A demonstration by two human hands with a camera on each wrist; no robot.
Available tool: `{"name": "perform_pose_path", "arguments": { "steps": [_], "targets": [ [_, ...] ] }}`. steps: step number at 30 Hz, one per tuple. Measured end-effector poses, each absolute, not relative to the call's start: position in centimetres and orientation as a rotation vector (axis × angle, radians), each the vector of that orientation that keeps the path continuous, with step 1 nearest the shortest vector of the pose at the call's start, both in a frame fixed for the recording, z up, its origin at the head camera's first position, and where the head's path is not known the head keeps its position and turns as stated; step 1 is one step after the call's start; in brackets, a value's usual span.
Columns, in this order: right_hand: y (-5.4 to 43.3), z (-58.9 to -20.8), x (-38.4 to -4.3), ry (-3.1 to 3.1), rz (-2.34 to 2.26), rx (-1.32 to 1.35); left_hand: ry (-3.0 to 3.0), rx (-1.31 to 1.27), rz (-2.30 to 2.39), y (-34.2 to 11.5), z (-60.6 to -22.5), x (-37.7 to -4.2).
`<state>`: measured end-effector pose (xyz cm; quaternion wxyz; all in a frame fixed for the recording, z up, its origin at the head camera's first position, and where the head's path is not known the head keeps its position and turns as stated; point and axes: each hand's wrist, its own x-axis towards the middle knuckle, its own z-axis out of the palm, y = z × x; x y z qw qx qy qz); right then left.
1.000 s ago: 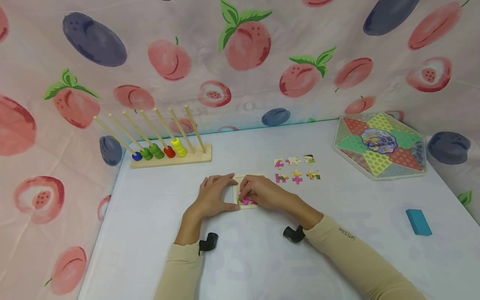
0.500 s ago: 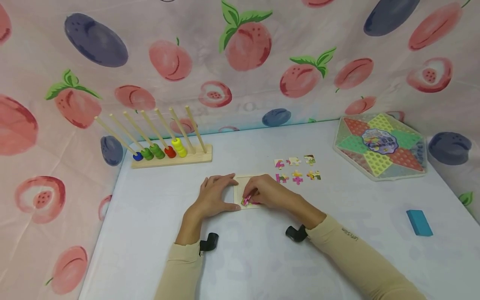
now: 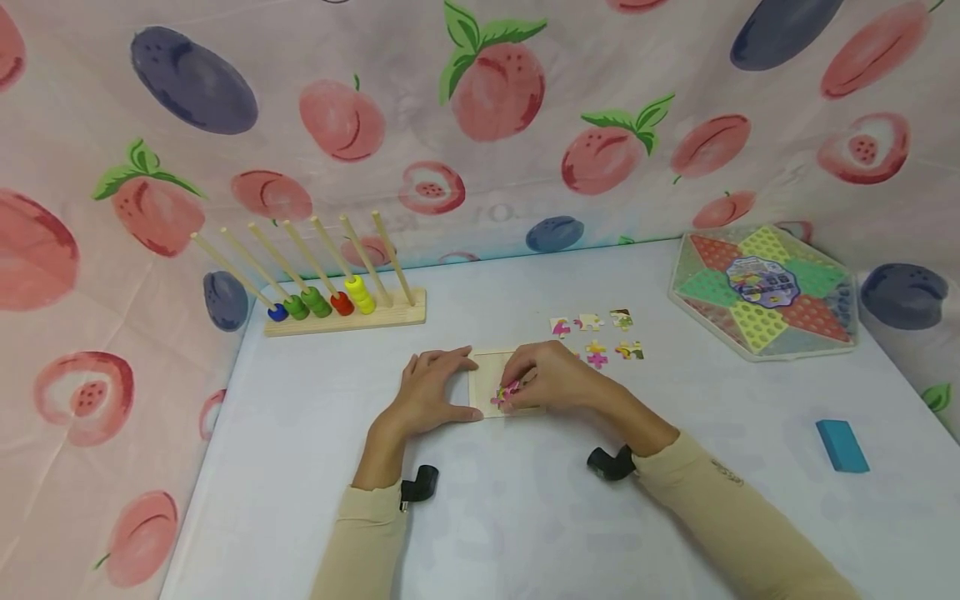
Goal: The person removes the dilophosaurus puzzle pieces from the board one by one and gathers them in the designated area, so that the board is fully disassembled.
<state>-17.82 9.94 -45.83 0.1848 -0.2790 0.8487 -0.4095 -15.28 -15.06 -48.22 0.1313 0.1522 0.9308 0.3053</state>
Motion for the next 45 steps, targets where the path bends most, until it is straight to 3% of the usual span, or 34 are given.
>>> {"name": "perform_pose_path", "arguments": {
  "steps": [18,45],
  "targets": [
    [19.2,-45.8,-16.2,2.558,-1.251,-0.632,2.702,0.445,0.871,-15.2,-48.1,-15.3],
    [16.7,-47.2,-15.8,2.673,-0.933,-0.473,2.708,0.460,0.868,-15.1,-48.1,-15.2]
  ]
}}
